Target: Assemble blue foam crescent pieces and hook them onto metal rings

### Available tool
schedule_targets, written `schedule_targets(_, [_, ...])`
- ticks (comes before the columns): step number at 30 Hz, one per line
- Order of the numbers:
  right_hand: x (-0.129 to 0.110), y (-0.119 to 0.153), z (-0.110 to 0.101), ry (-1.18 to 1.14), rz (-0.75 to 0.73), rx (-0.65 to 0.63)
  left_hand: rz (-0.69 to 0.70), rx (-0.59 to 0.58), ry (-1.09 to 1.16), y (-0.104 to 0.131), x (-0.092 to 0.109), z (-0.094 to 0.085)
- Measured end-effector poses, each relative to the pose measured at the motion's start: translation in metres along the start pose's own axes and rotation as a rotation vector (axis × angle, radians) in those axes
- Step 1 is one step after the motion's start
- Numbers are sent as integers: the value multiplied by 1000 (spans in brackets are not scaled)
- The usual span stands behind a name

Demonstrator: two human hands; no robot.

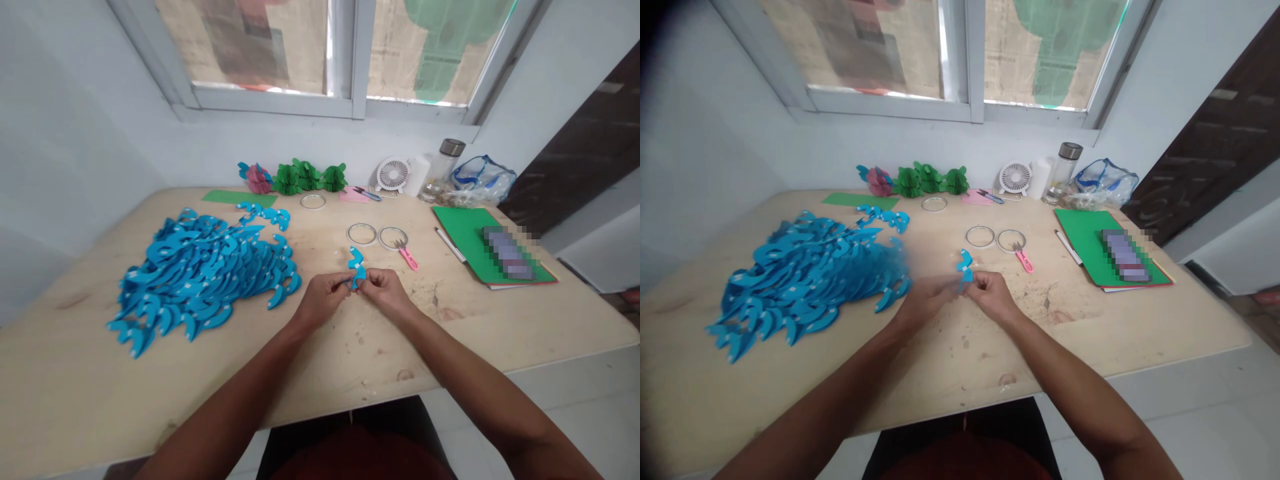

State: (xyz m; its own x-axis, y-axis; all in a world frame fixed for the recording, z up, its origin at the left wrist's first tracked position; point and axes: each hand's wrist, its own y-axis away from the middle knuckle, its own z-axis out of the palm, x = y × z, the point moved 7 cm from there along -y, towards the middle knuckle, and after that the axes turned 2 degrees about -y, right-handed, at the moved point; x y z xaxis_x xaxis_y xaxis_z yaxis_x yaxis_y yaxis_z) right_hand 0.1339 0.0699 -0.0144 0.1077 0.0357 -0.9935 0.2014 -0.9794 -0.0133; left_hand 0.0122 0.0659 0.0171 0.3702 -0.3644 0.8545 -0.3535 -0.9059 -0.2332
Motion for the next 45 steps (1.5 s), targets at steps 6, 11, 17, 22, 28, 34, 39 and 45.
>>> schedule_targets(6, [1,-1,-1,12,-1,5,-9,-9,-5,0,0,1])
schedule_targets(11, [2,-1,-2,13,19,0,-49,-3,59,0,1,1])
schedule_targets(17, [0,-1,-2,-30,43,23,-118,19,168,0,-1,1])
schedule_targets(22, [0,0,-4,-40,79,52,-142,9,178,1,2,0])
schedule_targets(28, [3,-1,-4,-23,84,59,-199,22,218,-2,-10,2])
schedule_targets(34, [2,-1,-5,-18,66,54,-199,33,268,-3,-20,5])
schedule_targets(39, [2,-1,-4,-13,78,46,-198,9,266,-3,-20,7])
schedule_targets(45, [1,-1,-5,-27,61,47,-241,24,342,-5,-37,8])
